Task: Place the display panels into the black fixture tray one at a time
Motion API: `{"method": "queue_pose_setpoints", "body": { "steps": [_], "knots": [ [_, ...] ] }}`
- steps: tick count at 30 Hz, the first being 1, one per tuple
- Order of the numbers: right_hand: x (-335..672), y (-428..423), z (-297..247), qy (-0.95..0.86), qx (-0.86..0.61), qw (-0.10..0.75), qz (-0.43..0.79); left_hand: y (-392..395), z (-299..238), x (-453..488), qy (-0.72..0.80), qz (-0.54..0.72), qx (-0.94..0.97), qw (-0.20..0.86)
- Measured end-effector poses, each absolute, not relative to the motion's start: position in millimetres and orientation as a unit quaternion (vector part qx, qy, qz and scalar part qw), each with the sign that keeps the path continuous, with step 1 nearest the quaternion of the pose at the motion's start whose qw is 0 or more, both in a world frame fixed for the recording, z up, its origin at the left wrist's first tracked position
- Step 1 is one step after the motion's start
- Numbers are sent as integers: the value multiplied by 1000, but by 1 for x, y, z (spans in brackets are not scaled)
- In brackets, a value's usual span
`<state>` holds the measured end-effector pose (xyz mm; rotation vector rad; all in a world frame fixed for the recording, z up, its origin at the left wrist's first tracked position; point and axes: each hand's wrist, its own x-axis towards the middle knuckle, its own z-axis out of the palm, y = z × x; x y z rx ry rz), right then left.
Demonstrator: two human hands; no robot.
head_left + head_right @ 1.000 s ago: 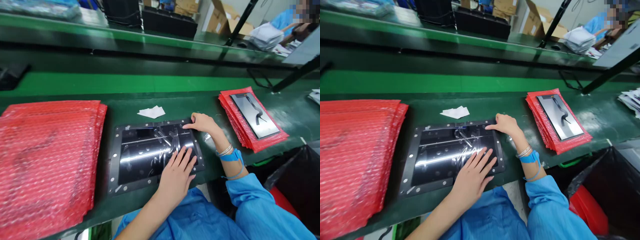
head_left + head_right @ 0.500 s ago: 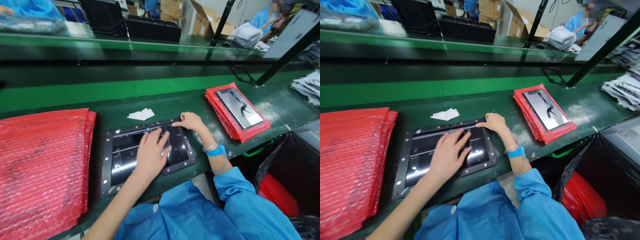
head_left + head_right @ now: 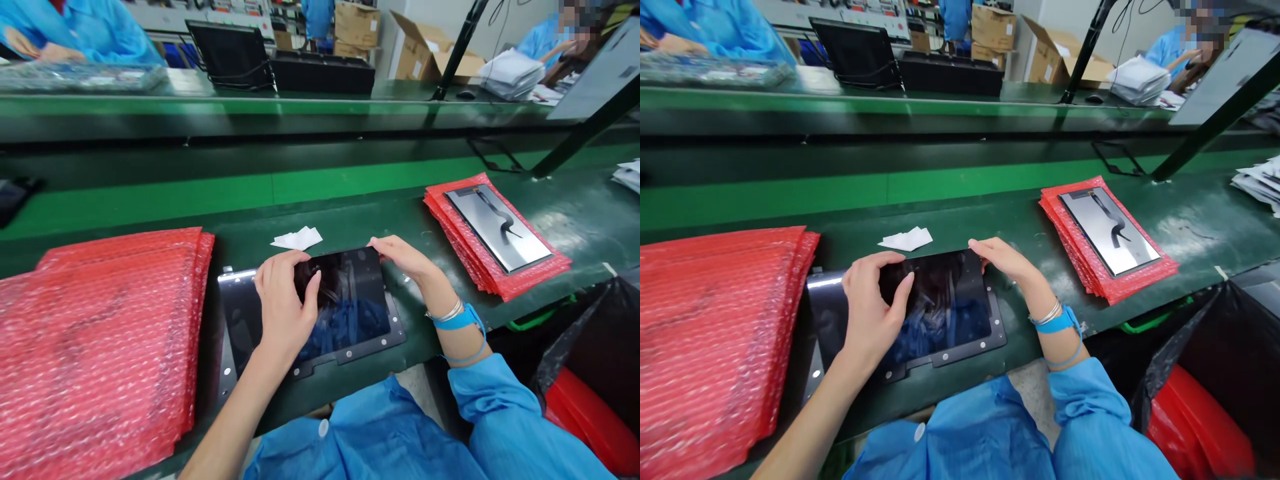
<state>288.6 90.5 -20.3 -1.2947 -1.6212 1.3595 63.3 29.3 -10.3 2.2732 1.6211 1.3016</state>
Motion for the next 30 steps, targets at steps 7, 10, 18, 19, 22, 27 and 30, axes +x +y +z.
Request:
{"method": "queue_pose_setpoints", "body": {
  "steps": [7, 10, 18, 19, 22, 27, 30],
  "knots": [
    [280, 81, -21, -602, -463, 387, 523, 25, -2, 20, 591, 530, 601, 93],
    [276, 81, -22, -592, -466, 406, 518, 32, -8, 3, 622, 597, 416, 289],
    [270, 74, -12, -589, -442, 422, 529, 43, -5, -1, 578, 700, 209, 362],
    [272, 72, -10, -598, -434, 406, 538, 43, -4, 0, 572, 714, 192, 356],
    [278, 66, -7, -623, -402, 364, 563, 43, -2, -1, 560, 738, 154, 342],
    [283, 60, 3, -628, -349, 369, 590, 41, -8, -6, 570, 731, 128, 352],
    [279, 57, 7, -606, -354, 363, 612, 38, -11, -10, 588, 705, 186, 351]
  ]
}}
